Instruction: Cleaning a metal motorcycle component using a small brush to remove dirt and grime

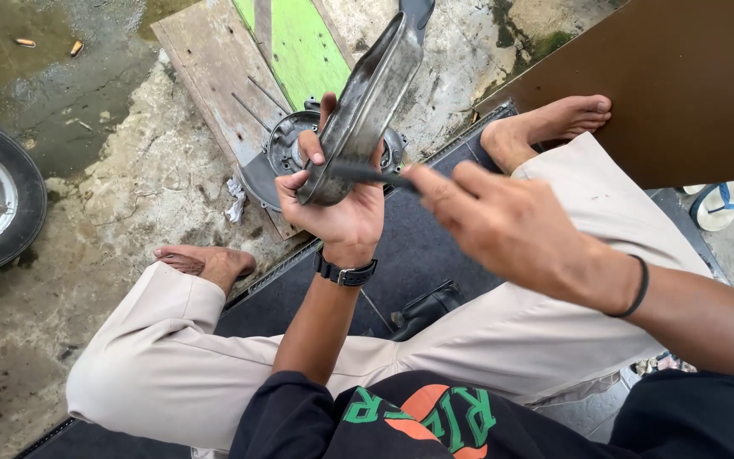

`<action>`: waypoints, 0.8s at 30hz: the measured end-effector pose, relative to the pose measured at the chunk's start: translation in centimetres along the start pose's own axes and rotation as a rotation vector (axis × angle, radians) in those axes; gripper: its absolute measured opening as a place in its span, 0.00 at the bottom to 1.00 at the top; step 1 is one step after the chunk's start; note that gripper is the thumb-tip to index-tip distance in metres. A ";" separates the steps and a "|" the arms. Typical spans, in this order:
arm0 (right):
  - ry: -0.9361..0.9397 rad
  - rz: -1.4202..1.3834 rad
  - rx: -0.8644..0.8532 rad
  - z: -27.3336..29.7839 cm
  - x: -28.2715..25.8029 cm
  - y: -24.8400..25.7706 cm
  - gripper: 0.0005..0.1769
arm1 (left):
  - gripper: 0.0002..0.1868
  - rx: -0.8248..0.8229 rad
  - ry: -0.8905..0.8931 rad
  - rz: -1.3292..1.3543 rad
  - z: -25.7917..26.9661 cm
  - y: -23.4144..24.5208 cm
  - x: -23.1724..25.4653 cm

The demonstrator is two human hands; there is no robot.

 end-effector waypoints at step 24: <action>-0.012 0.030 0.062 0.9 -0.8 1.5 0.26 | 0.10 -0.081 0.082 0.092 0.3 -1.6 -1.2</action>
Point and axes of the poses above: each hand's wrist, its own z-axis away from the middle knuckle, its own y-axis out of the back of the hand, x = y × z, the point moved 9 cm from there along -z, towards the middle knuckle, and after that the axes turned 3 degrees about z, right-handed, at the moved point
